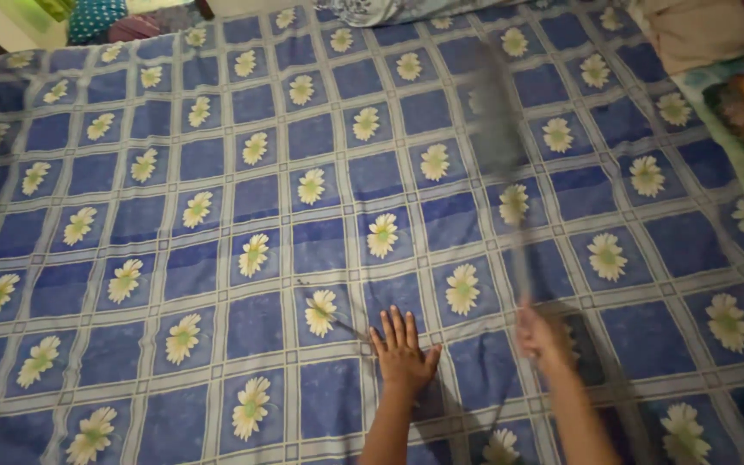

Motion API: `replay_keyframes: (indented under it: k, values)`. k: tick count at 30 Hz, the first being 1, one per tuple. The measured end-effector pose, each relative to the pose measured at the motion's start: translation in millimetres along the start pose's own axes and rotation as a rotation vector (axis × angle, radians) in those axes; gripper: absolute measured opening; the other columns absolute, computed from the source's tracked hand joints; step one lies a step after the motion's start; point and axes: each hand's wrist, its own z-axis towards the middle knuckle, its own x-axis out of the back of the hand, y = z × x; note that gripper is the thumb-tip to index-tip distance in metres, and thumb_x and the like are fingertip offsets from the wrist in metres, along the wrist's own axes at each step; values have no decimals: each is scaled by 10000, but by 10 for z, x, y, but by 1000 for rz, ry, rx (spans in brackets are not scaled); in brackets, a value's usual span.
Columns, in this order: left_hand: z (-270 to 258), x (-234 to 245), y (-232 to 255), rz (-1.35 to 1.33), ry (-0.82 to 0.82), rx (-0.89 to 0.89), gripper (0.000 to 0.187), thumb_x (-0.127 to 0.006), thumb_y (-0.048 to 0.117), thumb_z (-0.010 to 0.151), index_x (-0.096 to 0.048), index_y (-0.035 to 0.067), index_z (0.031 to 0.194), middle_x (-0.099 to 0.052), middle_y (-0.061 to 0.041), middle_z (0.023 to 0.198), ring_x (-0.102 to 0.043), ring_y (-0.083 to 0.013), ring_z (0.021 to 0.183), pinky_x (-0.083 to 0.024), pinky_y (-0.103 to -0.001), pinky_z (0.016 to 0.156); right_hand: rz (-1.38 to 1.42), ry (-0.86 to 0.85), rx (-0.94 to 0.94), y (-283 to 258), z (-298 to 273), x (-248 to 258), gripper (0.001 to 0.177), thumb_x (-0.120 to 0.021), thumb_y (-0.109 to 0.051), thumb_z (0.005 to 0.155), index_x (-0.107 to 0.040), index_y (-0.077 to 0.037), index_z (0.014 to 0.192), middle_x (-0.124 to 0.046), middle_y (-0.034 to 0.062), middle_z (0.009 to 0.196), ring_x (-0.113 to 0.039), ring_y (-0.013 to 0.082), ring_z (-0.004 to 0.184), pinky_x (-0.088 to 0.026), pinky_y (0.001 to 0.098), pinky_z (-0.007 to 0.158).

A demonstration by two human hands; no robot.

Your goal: Dusting a bed surface and nearby items with a handheld duster.

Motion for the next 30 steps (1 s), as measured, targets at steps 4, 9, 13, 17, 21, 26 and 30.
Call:
replay_keyframes:
  k: [4, 9, 13, 17, 21, 26, 30]
  values:
    - [17, -16, -38, 2, 128, -43, 956, -509, 682, 918, -320, 2, 1562, -150, -255, 1660, -65, -460, 1533, -50, -694, 1156, 101, 152, 193, -418, 43, -21, 491, -534, -615, 977, -473, -175, 769, -343, -47, 521, -297, 94, 355, -211, 294, 310]
    - [27, -9, -20, -10, 4, -4, 951, -499, 686, 911, -312, 9, 1551, -125, -270, 1661, -51, -467, 1529, -23, -696, 1158, 177, 116, 262, -452, -217, -623, 424, -552, -586, 970, -488, -196, 816, -365, -41, 533, -325, 93, 359, -226, 291, 312]
    - [49, 10, -11, 18, -12, 2, 965, -472, 691, 897, -306, 13, 1563, -129, -259, 1660, -50, -462, 1525, -12, -696, 1153, -180, -3, 218, -107, -185, -1443, 419, -548, -573, 962, -536, -168, 855, -443, -11, 559, -398, 126, 381, -288, 306, 340]
    - [64, 24, -13, 99, -249, 37, 940, -478, 615, 874, -249, 63, 1600, -114, -248, 1650, -7, -482, 1529, 20, -701, 1161, -869, -123, 697, 4, -394, -2211, 447, -650, -459, 963, -718, -19, 930, -686, 96, 763, -669, 202, 655, -528, 371, 613]
    - [87, 235, 48, 36, -503, 91, 841, -417, 622, 930, -271, 147, 1608, -110, -227, 1689, 0, -491, 1570, 36, -709, 1220, -973, -156, 584, -249, -198, -2403, 451, -736, -450, 914, -729, -6, 994, -710, 112, 792, -692, 198, 708, -547, 397, 663]
    - [-8, -13, -24, 28, 109, -42, 942, -474, 675, 930, -311, 1, 1567, -161, -271, 1666, -85, -470, 1536, -29, -688, 1170, -602, 13, 193, -902, 541, -1603, 368, -678, -425, 949, -639, -76, 840, -491, 27, 572, -444, 189, 430, -352, 385, 384]
    - [30, -32, -61, -6, 132, -51, 947, -482, 683, 938, -313, -1, 1571, -162, -265, 1666, -85, -466, 1538, -32, -686, 1165, -243, -19, 202, -1486, 1046, -334, 241, -702, -401, 906, -640, -170, 878, -470, -8, 536, -376, 114, 366, -261, 292, 329]
